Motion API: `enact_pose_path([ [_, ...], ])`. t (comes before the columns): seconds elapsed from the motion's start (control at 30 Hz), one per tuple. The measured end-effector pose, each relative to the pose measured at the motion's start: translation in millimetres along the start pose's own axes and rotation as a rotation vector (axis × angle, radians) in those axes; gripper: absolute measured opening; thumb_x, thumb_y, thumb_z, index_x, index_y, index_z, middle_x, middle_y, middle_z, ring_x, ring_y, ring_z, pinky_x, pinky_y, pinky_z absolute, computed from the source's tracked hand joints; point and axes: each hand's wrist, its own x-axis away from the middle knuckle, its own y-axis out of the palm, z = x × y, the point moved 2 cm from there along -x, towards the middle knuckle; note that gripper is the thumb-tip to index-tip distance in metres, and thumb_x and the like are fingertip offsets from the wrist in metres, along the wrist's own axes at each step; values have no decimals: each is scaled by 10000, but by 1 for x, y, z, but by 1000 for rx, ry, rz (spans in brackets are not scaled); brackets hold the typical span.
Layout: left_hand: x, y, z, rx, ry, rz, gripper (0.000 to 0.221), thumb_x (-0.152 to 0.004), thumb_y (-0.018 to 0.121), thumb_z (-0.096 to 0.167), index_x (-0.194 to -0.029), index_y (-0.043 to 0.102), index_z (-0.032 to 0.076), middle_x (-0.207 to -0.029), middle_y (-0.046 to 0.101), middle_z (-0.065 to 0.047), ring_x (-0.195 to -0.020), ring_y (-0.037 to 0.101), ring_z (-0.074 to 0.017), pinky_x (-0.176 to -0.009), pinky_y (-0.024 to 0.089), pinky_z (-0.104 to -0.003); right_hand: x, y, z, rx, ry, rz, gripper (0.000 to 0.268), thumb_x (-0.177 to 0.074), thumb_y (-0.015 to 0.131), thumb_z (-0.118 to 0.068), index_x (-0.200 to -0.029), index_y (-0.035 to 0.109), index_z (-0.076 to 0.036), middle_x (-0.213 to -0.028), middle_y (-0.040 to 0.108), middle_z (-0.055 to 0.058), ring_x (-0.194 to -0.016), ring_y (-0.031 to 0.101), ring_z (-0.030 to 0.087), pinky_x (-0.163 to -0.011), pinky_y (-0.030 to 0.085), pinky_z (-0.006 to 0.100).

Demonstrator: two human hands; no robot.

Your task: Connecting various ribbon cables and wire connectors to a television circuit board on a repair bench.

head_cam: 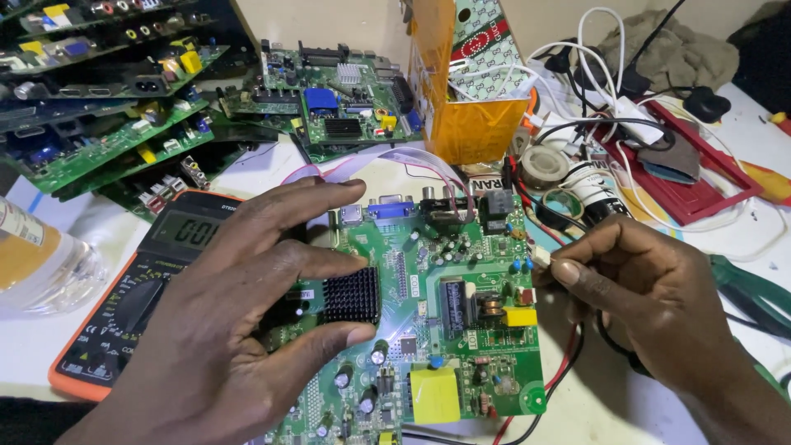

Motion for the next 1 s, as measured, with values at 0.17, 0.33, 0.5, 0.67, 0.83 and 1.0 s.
enact_pose_path([
  [0.17,-1,-1,2,0,4,27,321,-896,701,269,-1192,694,146,-1567,476,-73,-1548,343,-390,-1282,305,-672,0,0,0,-9,13,-1,80,-868,734,15,-908,697,74,-752,756,192,-536,583,214,-457,495,319],
  [0.33,-1,-3,-3,-95,61,43,282,-888,710,322,-1120,705,163,-1553,544,-79,-1514,438,-379,-1164,368,-636,0,3,-7,17,44,17,89,-872,723,5,-904,707,87,-787,815,229,-539,582,228,-452,481,342],
  [0.5,-1,-2,-5,-105,48,35,296,-897,684,347,-1127,716,163,-1560,530,-86,-1502,436,-371,-1152,362,-653,-1,-1,1,-1,2,11,98,-854,750,2,-904,715,79,-717,713,171,-536,568,203,-439,477,308],
  [0.67,0,-1,-7,-87,32,32,307,-895,696,326,-1170,713,190,-1572,508,-72,-1510,413,-371,-1204,336,-654,-1,0,-1,5,36,29,106,-856,751,-2,-893,726,95,-680,724,199,-521,588,232,-433,499,340],
  [0.83,1,1,-10,-52,-6,-20,373,-895,729,290,-1257,671,222,-1616,431,-37,-1558,298,-375,-1262,230,-670,-1,-1,-3,28,68,46,103,-849,759,4,-876,734,99,-714,727,205,-527,590,263,-435,518,383],
  [1.0,0,0,-8,-62,28,21,310,-900,701,305,-1192,690,201,-1584,477,-62,-1519,386,-369,-1248,320,-636,-1,-1,-1,-9,43,37,104,-846,751,6,-891,727,97,-747,760,205,-537,602,235,-450,524,351],
])
